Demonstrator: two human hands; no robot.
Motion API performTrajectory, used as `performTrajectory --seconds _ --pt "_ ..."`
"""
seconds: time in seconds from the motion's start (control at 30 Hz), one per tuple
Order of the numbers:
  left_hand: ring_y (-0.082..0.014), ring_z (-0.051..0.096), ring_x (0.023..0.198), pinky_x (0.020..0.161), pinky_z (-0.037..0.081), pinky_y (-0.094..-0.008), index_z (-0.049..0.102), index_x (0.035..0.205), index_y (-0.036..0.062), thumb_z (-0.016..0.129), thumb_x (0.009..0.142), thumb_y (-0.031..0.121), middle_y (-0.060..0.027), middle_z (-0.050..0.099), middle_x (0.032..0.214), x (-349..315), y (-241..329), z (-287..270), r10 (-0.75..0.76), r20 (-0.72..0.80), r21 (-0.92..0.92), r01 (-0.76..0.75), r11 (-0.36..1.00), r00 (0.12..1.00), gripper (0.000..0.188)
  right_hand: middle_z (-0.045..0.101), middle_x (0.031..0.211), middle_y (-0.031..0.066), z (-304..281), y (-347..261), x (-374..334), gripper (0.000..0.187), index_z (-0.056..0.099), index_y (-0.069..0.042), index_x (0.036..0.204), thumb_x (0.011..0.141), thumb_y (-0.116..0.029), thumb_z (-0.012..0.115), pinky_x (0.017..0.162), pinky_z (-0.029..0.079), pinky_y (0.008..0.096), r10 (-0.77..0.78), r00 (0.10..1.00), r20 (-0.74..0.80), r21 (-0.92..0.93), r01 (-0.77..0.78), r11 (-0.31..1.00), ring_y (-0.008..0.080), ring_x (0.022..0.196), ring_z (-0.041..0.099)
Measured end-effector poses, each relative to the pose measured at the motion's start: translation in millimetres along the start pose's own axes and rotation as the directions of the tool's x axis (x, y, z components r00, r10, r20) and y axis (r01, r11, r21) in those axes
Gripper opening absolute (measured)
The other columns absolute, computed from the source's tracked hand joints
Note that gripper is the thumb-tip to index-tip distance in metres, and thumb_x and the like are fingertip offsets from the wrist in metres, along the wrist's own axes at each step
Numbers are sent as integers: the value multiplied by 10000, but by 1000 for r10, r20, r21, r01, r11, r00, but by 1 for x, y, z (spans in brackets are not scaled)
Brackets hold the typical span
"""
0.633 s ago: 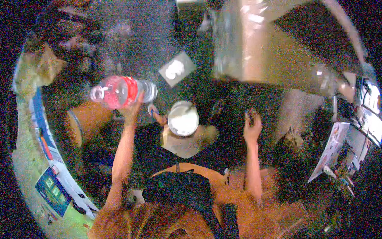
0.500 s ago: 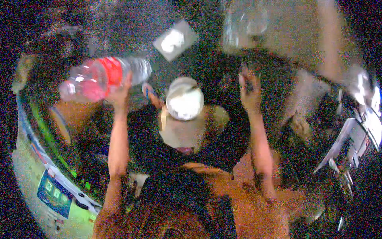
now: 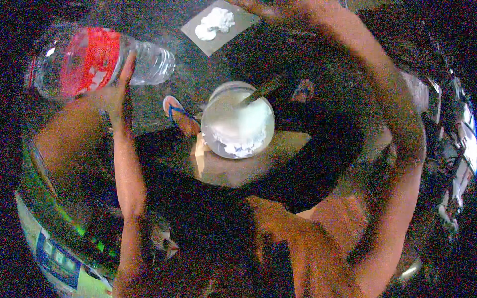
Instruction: The person pours water from a bottle into a bucket containing white paste and stirs the mixture with a wooden paddle.
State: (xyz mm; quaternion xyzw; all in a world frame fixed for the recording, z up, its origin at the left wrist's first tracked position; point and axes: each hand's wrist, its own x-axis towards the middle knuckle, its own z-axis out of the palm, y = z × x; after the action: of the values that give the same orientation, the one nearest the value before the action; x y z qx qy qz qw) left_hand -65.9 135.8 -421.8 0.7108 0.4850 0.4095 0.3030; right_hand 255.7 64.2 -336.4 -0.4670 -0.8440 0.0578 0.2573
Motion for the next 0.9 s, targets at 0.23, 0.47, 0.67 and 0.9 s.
performTrajectory --seconds 0.23,0.47,0.67,0.9 --pt "-167 633 888 828 503 -309 570 1070 -37 872 589 148 -108 649 1036 -28 45 -32 226 -39 -392 -223 893 973 597 588 999 123 -60 -108 -53 354 532 -2 1128 834 -156 655 743 499 326 137 964 -227 -264 -197 944 225 855 595" --pt "-151 623 923 839 496 -299 560 1104 6 871 601 169 -70 652 1042 -67 61 -68 299 -34 -256 -297 920 954 613 612 1119 162 -8 -169 -162 625 584 -19 1150 757 -496 672 906 463 383 748 662 -57 -18 -749 662 278 1039 596" --pt "-154 627 926 849 497 -305 546 1121 7 874 601 195 -86 649 1043 -21 42 -93 378 239 -443 -246 862 894 643 550 1209 197 60 -147 -158 832 448 -13 1287 751 -625 618 962 422 400 857 516 21 241 -834 496 325 1129 534" --pt "-185 590 1034 894 480 -322 476 1216 20 875 545 185 -119 608 1132 -13 -14 -85 151 655 -171 -49 984 740 798 613 1088 139 100 -96 -173 657 497 -70 1246 772 -482 689 857 483 338 820 502 -274 572 -600 559 225 978 618"
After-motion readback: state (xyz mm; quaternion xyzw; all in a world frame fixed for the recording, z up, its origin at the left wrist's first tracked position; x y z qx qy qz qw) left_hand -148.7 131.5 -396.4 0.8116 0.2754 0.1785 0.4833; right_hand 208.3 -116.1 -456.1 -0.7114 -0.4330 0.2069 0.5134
